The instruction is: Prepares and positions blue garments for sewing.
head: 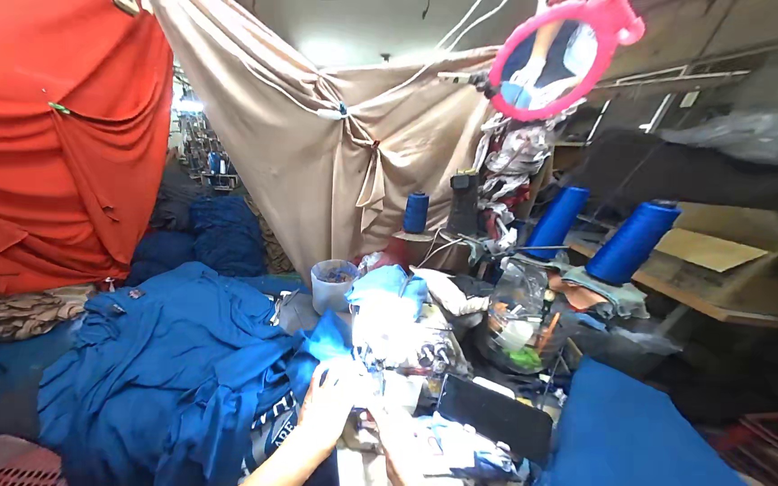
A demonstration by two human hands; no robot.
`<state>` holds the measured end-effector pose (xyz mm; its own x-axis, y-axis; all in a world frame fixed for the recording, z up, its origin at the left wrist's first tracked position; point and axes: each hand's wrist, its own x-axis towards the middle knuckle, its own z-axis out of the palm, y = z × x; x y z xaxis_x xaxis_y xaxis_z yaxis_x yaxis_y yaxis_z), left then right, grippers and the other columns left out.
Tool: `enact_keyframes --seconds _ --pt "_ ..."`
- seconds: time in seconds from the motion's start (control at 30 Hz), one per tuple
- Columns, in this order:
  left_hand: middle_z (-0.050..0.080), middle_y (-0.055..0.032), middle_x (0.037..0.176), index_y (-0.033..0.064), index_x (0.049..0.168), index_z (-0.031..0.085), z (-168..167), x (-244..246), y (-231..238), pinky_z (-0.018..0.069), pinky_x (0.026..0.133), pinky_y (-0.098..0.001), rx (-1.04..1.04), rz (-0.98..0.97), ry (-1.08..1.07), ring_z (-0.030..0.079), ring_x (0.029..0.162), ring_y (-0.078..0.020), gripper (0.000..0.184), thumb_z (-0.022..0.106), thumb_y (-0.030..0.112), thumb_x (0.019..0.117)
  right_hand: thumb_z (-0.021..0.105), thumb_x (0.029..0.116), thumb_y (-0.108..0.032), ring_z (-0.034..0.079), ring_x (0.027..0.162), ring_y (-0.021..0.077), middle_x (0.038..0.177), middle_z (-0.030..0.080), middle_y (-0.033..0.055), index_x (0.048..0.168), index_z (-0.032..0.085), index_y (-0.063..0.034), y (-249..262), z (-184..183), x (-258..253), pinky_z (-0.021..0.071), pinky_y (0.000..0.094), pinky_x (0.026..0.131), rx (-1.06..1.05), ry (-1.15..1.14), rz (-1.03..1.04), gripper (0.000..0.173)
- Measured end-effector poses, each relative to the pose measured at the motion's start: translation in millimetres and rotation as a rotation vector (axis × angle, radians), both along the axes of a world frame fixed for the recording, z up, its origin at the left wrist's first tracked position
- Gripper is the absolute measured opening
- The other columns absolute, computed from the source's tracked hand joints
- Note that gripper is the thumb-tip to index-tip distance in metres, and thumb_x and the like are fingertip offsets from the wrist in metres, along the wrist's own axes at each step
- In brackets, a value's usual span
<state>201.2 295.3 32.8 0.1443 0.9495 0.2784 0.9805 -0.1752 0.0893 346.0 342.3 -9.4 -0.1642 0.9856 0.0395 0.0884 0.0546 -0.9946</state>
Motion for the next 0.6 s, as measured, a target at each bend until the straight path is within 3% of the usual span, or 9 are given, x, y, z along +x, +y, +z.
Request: enact_keyframes --seconds 0.1,0.2,0.37,0.5,0.6 --pt "0.060 -0.0060 0.147 0.0170 0.135 0.068 1.3 -2.3 8.9 0.0294 0.118 -0.0591 0.074 -0.033 -0.053 0.048 0.142 -0.0318 0.048 0.047 -0.004 0.0971 0.060 0.1018 -0.010 0.062 0.062 0.0119 0.074 0.065 0.0090 0.107 0.063 0.0113 23.9 9.3 -8.7 0.0549 0.0284 0.061 -0.051 0.015 0.012 0.023" --pt "0.066 -0.0100 0.137 0.0124 0.128 0.071 5.9 -4.8 16.8 0.0362 0.111 -0.0574 0.048 -0.032 -0.088 0.055 0.133 -0.0338 0.042 0.047 -0.005 0.0976 0.061 0.1005 -0.009 0.055 0.053 0.0104 0.066 0.059 0.0062 0.099 0.062 0.0096 32.4 14.3 -14.7 0.0487 0.0264 0.053 -0.098 -0.019 -0.022 0.019" --pt "0.062 -0.0145 0.140 0.0111 0.135 0.066 18.8 -6.0 24.9 0.0363 0.110 -0.0590 -0.146 0.012 -0.061 0.051 0.135 -0.0387 0.046 0.044 -0.006 0.0983 0.061 0.1011 -0.009 0.053 0.048 0.0086 0.061 0.058 0.0049 0.096 0.062 0.0078 30.5 15.9 -14.9 0.0462 0.0232 0.047 -0.120 0.005 -0.031 0.018" --pt "0.049 -0.0197 0.154 0.0061 0.147 0.054 26.5 -1.8 37.2 0.0251 0.121 -0.0626 -0.295 0.130 -0.144 0.034 0.150 -0.0433 0.043 0.042 0.002 0.1058 0.060 0.1023 -0.010 0.054 0.046 0.0093 0.061 0.059 0.0047 0.099 0.061 0.0064 31.5 16.0 -15.9 0.0466 0.0240 0.045 -0.151 -0.011 -0.026 0.017" --pt "0.057 -0.0227 0.142 -0.0018 0.139 0.057 26.2 1.8 49.3 0.0388 0.114 -0.0581 -0.293 0.200 -0.096 0.044 0.141 -0.0459 0.037 0.046 0.003 0.1041 0.058 0.1030 -0.009 0.054 0.047 0.0097 0.061 0.059 0.0056 0.096 0.062 0.0075 29.7 12.0 -14.8 0.0476 0.0243 0.046 -0.117 -0.012 -0.009 0.018"
